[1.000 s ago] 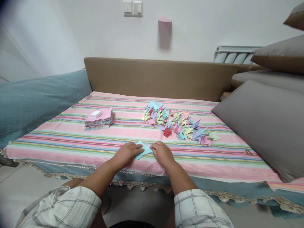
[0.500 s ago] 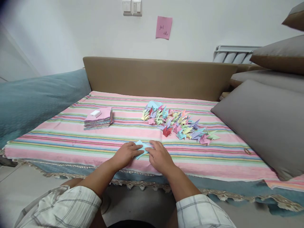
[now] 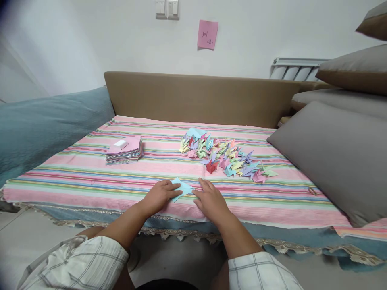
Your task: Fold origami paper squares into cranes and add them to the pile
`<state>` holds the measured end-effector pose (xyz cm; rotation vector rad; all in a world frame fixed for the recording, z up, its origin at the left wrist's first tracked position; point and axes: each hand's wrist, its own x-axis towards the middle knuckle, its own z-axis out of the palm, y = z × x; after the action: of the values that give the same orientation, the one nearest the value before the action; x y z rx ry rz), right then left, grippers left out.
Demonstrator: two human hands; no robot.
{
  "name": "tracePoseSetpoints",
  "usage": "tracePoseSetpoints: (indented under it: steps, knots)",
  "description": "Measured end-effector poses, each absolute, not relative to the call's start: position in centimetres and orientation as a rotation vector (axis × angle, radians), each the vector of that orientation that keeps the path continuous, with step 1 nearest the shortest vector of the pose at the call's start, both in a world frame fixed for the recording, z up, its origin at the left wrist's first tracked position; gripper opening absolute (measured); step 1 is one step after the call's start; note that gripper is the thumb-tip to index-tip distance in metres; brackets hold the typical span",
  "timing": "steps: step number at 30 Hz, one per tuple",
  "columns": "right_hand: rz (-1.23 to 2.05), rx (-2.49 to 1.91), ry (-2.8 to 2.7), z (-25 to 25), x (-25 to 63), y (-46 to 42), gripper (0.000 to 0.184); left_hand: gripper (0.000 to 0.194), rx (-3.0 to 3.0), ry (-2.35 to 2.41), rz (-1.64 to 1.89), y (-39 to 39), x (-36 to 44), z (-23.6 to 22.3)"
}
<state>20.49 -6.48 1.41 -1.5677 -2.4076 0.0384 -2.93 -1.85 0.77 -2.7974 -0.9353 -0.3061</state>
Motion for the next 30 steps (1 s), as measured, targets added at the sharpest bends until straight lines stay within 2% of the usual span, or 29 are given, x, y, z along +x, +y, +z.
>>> tracePoseSetpoints:
  steps: [4,7,10,16,24,30]
  knots:
    - [-0.042,-1.607,-2.267,2.0,20.3,-6.4,0.026,0.03,-2.808,-0.942,-0.315,-1.9,-2.9,0.8]
    - [-0.102,-1.458,-2.274,1.9,18.6,-6.6,0.035,0.029,-2.817,-0.932,-0.329,-2.0,-2.8,0.9]
    - [-0.064,-1.253,-2.482,0.8,16.6,-6.8,0.052,0.027,-2.843,-0.936,-0.338,-2.1,-2.7,1.2]
    - [0.13,-1.387,-2.594,-1.3,15.9,-6.2,0.07,0.024,-2.92,-0.988,-0.435,-1.7,-3.3,1.4]
    - [0.208,-1.438,-2.669,-0.7,16.1,-6.4,0.067,0.014,-2.824,-1.47,-0.443,-1.5,-4.7,2.3]
    - [0.235,-1.45,-2.658,-0.6,16.0,-6.4,0.066,0.017,-2.661,-1.568,-0.368,-1.5,-5.6,3.3]
